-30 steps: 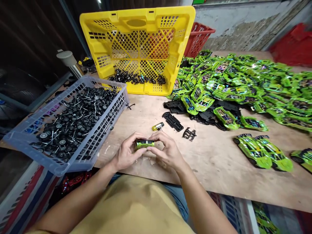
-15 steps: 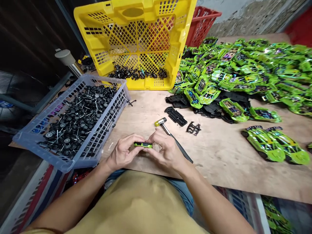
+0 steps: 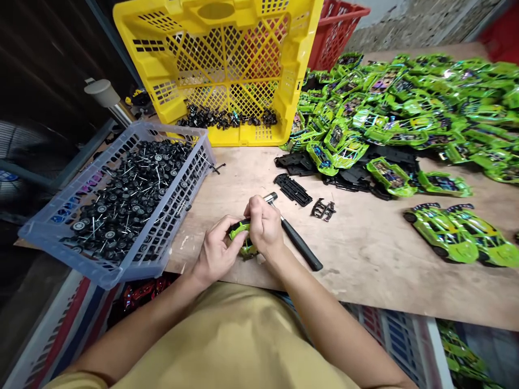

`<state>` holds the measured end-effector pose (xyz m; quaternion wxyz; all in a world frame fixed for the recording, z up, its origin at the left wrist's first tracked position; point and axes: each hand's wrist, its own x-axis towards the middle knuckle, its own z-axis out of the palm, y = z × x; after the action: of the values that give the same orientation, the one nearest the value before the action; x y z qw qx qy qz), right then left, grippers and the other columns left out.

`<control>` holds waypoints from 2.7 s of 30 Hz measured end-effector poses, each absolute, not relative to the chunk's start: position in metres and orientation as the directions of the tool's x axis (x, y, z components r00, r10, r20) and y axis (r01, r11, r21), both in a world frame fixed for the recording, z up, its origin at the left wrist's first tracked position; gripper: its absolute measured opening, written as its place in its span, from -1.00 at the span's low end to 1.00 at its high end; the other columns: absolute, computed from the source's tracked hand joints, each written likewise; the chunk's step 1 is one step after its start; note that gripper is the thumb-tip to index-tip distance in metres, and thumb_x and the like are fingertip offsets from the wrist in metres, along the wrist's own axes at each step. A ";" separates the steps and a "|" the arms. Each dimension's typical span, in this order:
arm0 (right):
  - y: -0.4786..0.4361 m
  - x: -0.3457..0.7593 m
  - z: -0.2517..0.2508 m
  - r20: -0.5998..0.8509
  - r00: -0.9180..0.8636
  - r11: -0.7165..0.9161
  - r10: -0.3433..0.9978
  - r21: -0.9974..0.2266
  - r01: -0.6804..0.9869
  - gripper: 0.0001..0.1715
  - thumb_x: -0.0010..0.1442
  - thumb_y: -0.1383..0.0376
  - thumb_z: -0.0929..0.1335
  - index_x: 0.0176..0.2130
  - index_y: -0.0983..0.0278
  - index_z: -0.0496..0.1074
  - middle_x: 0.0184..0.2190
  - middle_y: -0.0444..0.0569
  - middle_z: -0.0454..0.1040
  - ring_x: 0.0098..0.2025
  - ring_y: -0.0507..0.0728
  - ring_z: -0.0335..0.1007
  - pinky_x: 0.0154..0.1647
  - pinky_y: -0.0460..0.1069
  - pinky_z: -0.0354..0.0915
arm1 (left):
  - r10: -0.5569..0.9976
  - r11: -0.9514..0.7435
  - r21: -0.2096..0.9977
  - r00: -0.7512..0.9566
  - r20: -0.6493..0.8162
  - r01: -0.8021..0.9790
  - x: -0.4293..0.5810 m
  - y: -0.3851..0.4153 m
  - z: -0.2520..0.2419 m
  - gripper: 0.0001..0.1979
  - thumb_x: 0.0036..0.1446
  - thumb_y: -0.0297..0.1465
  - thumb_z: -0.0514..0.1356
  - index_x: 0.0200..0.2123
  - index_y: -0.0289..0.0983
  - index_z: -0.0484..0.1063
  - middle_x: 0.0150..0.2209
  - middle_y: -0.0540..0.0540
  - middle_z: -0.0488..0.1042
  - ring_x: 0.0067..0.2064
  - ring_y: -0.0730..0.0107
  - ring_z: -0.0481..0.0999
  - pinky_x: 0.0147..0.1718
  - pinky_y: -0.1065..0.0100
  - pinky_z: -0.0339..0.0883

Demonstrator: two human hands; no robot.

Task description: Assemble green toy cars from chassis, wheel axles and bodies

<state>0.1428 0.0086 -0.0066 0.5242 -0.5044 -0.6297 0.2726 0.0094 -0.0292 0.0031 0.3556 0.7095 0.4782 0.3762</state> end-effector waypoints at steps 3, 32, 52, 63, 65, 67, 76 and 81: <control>0.010 0.141 -0.004 0.398 0.046 0.355 0.916 -0.859 0.368 -0.59 0.40 0.21 0.14 -0.49 0.18 0.16 -0.61 -0.19 0.23 -0.59 0.00 0.19 -0.49 -0.06 0.09 | 0.913 -0.395 0.794 0.293 0.283 0.462 0.009 -0.027 0.010 -0.88 0.26 -0.45 0.11 -0.15 -0.28 0.40 -0.23 -0.12 0.50 -0.17 0.36 0.49 -0.15 0.37 0.34; -0.011 0.167 -0.043 0.351 -0.212 0.406 0.912 -0.846 0.347 -0.50 0.12 0.20 0.47 0.02 0.23 0.33 -0.10 0.05 0.48 -0.07 0.21 0.42 -0.03 0.11 0.35 | 0.936 0.346 0.823 0.103 -0.338 -0.451 -0.022 -0.020 -0.025 -0.67 0.11 -0.30 0.31 -0.09 -0.31 0.43 -0.04 -0.18 0.53 -0.11 0.28 0.58 -0.11 0.24 0.46; -0.013 0.174 -0.050 -0.167 -0.154 -0.191 0.974 -0.968 -0.161 -0.60 0.17 0.02 0.39 -0.15 0.25 0.44 -0.21 0.01 0.56 -0.14 0.13 0.49 -0.12 0.03 0.40 | 0.752 0.651 0.563 0.334 -0.568 -0.509 0.002 -0.015 -0.017 -0.53 0.34 -0.14 -0.01 -0.14 -0.41 0.51 -0.11 -0.28 0.59 -0.08 0.17 0.58 -0.03 0.19 0.42; -0.001 0.174 -0.043 -0.016 -0.135 -0.042 0.991 -0.980 -0.194 -0.47 0.06 0.16 0.49 -0.01 0.24 0.37 -0.07 0.02 0.50 -0.05 0.15 0.45 -0.05 0.04 0.40 | 0.667 0.714 0.643 0.545 -0.508 -0.275 -0.014 -0.027 -0.021 -0.30 -0.04 0.14 0.25 -0.02 -0.30 0.48 -0.13 -0.26 0.59 -0.25 0.10 0.63 -0.27 0.21 0.47; -0.003 0.182 -0.040 0.056 -0.074 0.056 0.996 -0.998 0.000 -0.53 0.15 0.13 0.43 0.00 0.24 0.36 -0.08 0.04 0.49 -0.07 0.16 0.44 -0.07 0.06 0.40 | 0.754 0.620 0.756 0.423 -0.503 -0.208 -0.021 -0.024 -0.022 -0.44 -0.06 -0.05 0.38 -0.08 -0.30 0.49 -0.16 -0.21 0.60 -0.28 0.20 0.63 -0.26 0.27 0.48; -0.010 0.194 -0.039 0.154 -0.034 0.157 0.987 -0.933 0.324 -0.57 0.23 0.11 0.36 0.04 0.25 0.36 -0.06 0.10 0.45 -0.05 0.20 0.40 -0.05 0.10 0.38 | 0.802 0.571 0.812 0.294 -0.520 -0.121 -0.025 -0.020 -0.022 -0.50 -0.09 -0.13 0.41 -0.16 -0.34 0.49 -0.27 -0.15 0.59 -0.36 0.29 0.61 -0.33 0.31 0.49; -0.024 0.233 -0.048 0.089 0.005 0.026 0.996 -0.342 0.939 -0.79 0.32 0.33 0.21 -0.18 0.36 0.39 -0.26 0.15 0.38 -0.29 0.22 0.35 -0.30 0.09 0.34 | 0.735 0.589 0.725 0.137 -0.664 0.357 -0.039 0.012 -0.020 -0.38 -0.09 0.10 0.29 -0.24 -0.37 0.49 -0.57 -0.08 0.52 -0.61 0.34 0.53 -0.69 0.47 0.33; -0.042 0.239 -0.009 0.166 -0.067 0.164 0.984 -0.688 0.707 -0.72 0.38 0.27 0.16 -0.03 0.30 0.35 -0.35 0.01 0.44 -0.49 0.07 0.37 -0.43 -0.02 0.35 | 0.722 0.578 0.664 0.081 -0.687 0.475 -0.043 0.012 -0.025 -0.40 -0.08 0.10 0.27 -0.30 -0.38 0.51 -0.65 -0.04 0.45 -0.66 0.30 0.52 -0.77 0.51 0.22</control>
<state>0.2390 -0.0417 -0.0095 0.3127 -0.6073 -0.6960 0.2213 -0.0434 0.0119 -0.0250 0.5840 0.4468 0.6694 0.1058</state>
